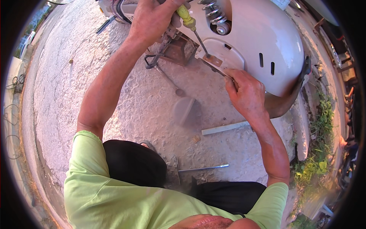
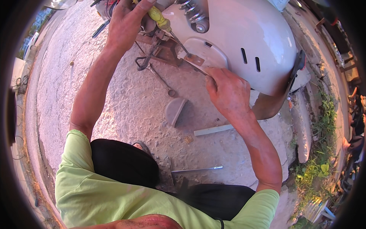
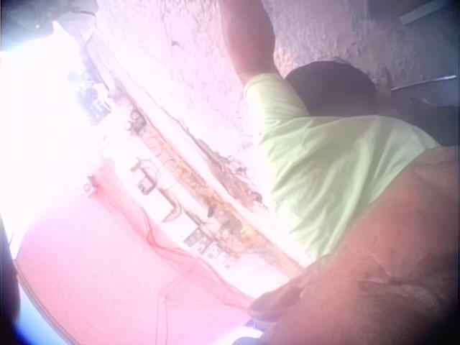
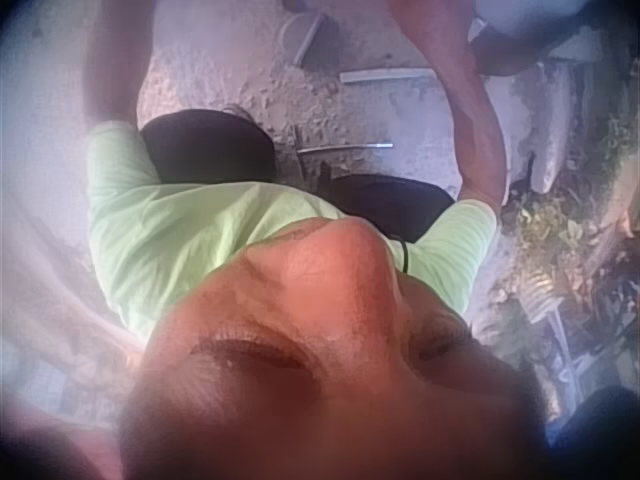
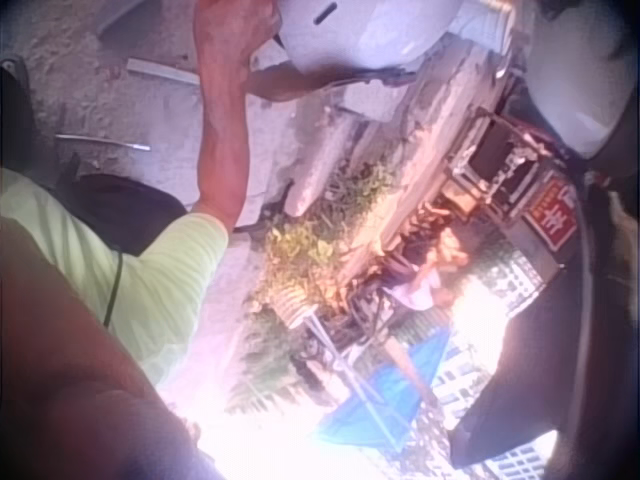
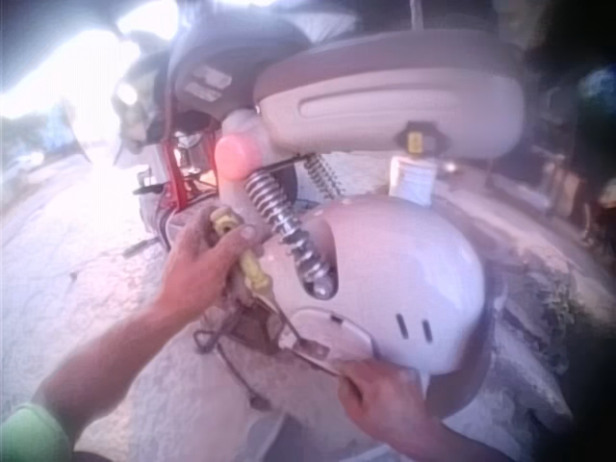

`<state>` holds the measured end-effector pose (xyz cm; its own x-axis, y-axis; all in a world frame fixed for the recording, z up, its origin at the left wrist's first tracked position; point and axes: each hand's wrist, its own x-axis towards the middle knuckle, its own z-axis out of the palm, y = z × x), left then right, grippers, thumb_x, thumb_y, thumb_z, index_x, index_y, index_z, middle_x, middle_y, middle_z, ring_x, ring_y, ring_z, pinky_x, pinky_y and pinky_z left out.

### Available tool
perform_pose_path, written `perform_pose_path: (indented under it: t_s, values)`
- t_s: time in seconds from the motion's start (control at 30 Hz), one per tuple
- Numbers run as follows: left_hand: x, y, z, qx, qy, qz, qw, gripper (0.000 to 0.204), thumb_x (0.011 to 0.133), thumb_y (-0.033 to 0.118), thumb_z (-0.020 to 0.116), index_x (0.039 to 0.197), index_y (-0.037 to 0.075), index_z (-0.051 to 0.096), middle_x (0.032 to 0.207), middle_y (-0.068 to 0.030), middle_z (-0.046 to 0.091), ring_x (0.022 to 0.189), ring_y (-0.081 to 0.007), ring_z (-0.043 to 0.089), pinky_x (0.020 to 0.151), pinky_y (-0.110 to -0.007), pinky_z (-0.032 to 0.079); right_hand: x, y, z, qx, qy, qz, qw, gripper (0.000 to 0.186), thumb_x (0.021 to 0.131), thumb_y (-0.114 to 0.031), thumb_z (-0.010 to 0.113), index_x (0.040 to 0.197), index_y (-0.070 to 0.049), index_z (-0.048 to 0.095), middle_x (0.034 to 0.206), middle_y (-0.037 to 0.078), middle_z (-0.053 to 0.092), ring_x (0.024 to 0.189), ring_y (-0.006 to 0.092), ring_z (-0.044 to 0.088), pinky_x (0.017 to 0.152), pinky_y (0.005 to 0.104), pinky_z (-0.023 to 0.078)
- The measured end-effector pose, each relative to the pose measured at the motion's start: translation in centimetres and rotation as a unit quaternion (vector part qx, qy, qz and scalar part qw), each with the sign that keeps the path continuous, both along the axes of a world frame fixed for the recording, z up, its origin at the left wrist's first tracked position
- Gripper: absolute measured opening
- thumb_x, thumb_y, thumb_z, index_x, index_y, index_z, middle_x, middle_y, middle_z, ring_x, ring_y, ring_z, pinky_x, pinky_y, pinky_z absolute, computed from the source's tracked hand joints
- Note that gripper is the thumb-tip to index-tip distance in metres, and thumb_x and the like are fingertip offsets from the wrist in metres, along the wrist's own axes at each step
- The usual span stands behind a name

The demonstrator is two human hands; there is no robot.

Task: The person picks up metal hardware from a tray, aligns a metal bracket onto the rear fender of a scooter, and secures it by driving screws using a screwdriver.

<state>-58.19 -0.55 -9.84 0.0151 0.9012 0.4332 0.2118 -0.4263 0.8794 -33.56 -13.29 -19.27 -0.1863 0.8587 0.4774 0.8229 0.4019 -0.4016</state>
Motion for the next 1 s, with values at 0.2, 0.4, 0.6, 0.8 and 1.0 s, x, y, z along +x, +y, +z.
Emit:
perform_pose_path:
  t_s: [0.2,0.4,0.6,0.8,1.0]
  values:
    - [0.1,0.4,1.0,-0.001,0.059,0.016,0.998,0.048,0.094,0.03,0.075,0.126,-0.001,0.058,0.097,-0.0076,0.069,0.083,-0.0137,0.066,0.067,-0.028,0.054,0.0,0.0,0.0,-0.015,0.0,-0.007,1.0,0.02,0.088,-0.011,0.071,0.108,-0.01,0.073,0.093,0.01,0.073,0.079,0.0322,0.072,0.07,0.0435,0.058]
    - [2.2,0.9,2.0,0.163,0.18,0.027,0.97,0.054,0.09,0.029,0.076,0.127,-0.004,0.053,0.098,-0.0166,0.068,0.088,-0.0263,0.067,0.077,-0.04,0.054,0.0,0.1,-0.1,-0.019,0.014,0.002,1.0,0.019,0.089,-0.012,0.07,0.107,-0.01,0.073,0.093,0.01,0.073,0.079,0.0334,0.071,0.07,0.0444,0.057]
    - [4.7,-0.3,3.3,0.191,0.264,0.019,0.945,0.051,0.092,0.033,0.074,0.119,-0.003,0.05,0.1,-0.0249,0.066,0.096,-0.037,0.067,0.083,-0.048,0.052,0.3,0.1,-0.2,-0.023,0.001,0.001,1.0,0.019,0.089,-0.013,0.07,0.108,-0.011,0.072,0.093,0.011,0.073,0.078,0.0346,0.071,0.069,0.0452,0.057]
    - [6.9,-2.6,3.9,0.152,0.304,-0.048,0.939,0.049,0.096,0.032,0.07,0.121,-0.001,0.044,0.1,-0.0298,0.065,0.095,-0.0444,0.067,0.083,-0.053,0.052,0.5,0.2,-0.4,-0.01,-0.004,0.003,1.0,0.016,0.089,-0.014,0.07,0.105,-0.011,0.071,0.089,0.011,0.071,0.077,0.0345,0.07,0.068,0.0464,0.056]
    - [6.2,-2.0,4.7,0.113,0.316,-0.102,0.936,0.047,0.098,0.031,0.068,0.123,0.0,0.044,0.102,-0.0262,0.066,0.097,-0.0389,0.068,0.085,-0.049,0.054,0.7,0.1,-0.6,-0.006,-0.007,0.005,1.0,0.018,0.088,-0.011,0.072,0.106,-0.011,0.073,0.088,0.011,0.071,0.076,0.0332,0.07,0.068,0.0432,0.056]
